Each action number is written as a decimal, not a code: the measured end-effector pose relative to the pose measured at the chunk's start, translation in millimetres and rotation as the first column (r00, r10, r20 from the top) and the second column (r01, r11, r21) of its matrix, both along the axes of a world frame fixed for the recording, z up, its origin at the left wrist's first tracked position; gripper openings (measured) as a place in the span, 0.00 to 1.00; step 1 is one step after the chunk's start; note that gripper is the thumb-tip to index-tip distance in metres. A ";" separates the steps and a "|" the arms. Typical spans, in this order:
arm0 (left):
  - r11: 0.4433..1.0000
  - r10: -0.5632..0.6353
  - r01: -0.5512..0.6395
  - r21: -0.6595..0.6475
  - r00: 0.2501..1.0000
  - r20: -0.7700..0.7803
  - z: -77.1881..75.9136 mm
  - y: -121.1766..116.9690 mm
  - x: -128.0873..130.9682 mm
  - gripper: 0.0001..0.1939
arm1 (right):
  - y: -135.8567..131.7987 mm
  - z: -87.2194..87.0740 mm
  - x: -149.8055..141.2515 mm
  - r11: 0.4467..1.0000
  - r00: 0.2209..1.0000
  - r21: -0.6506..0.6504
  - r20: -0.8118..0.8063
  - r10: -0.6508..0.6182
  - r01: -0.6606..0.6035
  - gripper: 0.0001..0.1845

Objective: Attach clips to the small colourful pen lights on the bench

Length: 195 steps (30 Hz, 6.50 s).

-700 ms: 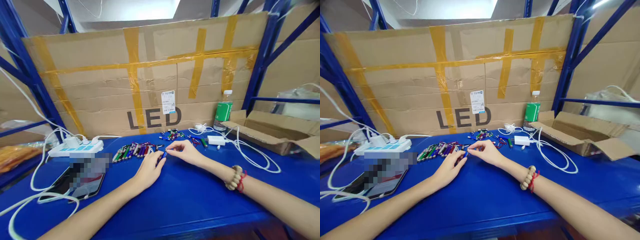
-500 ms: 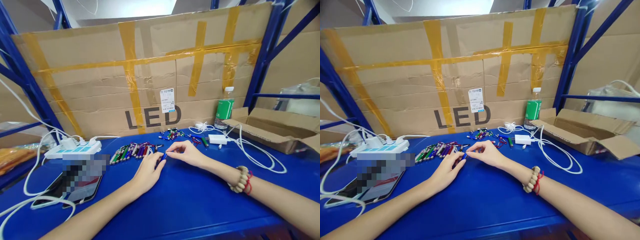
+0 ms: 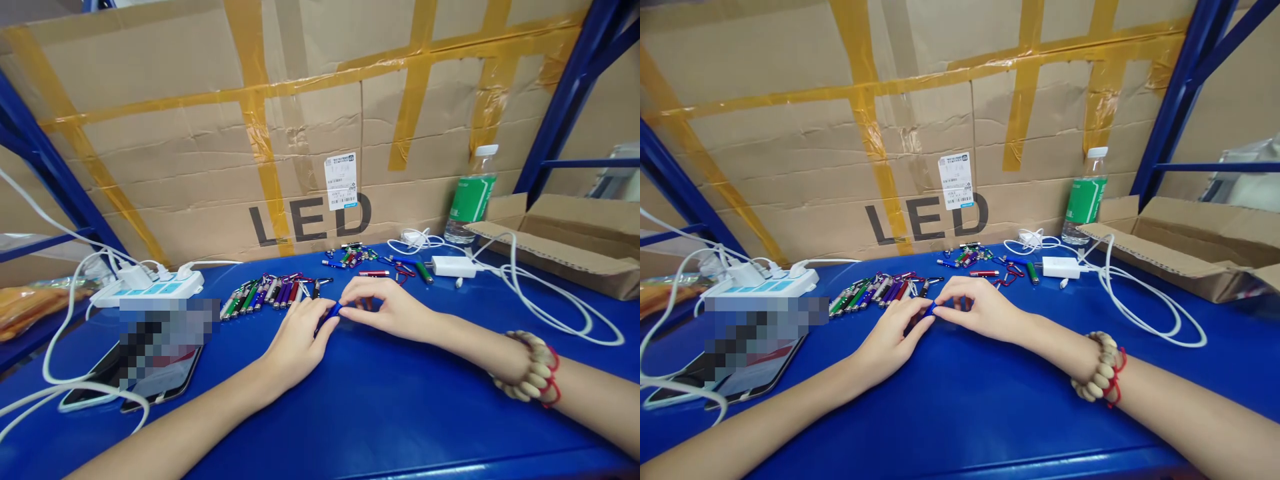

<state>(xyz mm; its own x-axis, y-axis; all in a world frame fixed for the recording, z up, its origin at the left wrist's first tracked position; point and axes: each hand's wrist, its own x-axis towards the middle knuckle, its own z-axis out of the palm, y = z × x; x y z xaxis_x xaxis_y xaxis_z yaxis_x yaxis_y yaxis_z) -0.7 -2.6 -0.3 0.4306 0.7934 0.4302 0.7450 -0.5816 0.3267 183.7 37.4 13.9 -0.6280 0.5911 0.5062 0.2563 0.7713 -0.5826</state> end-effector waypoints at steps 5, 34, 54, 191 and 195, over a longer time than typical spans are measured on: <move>1.000 -0.012 0.012 -0.001 1.000 -0.026 -0.2 -0.1 0.0 0.08 | 3.8 -5.2 2.1 0.998 0.999 0.056 0.040 0.003 -0.005 0.09; 0.978 -0.195 0.184 -0.099 0.973 -0.122 10.4 -9.4 1.3 0.09 | 79.4 -25.6 48.7 0.832 0.725 0.320 0.411 -0.553 0.453 0.28; 0.978 -0.193 0.183 -0.097 0.976 -0.103 9.0 -8.2 1.8 0.08 | 74.4 -21.9 44.1 0.845 0.770 0.317 0.360 -0.527 0.430 0.16; 0.983 0.037 -0.037 -0.181 0.999 -0.006 7.6 -5.2 2.1 0.12 | -3.5 2.5 -6.8 0.992 0.992 0.047 -0.056 -0.114 0.117 0.11; 0.980 0.067 -0.065 -0.186 0.998 0.004 5.6 -3.9 2.4 0.14 | 0.4 5.1 -4.1 0.963 0.966 0.094 -0.084 -0.244 0.251 0.11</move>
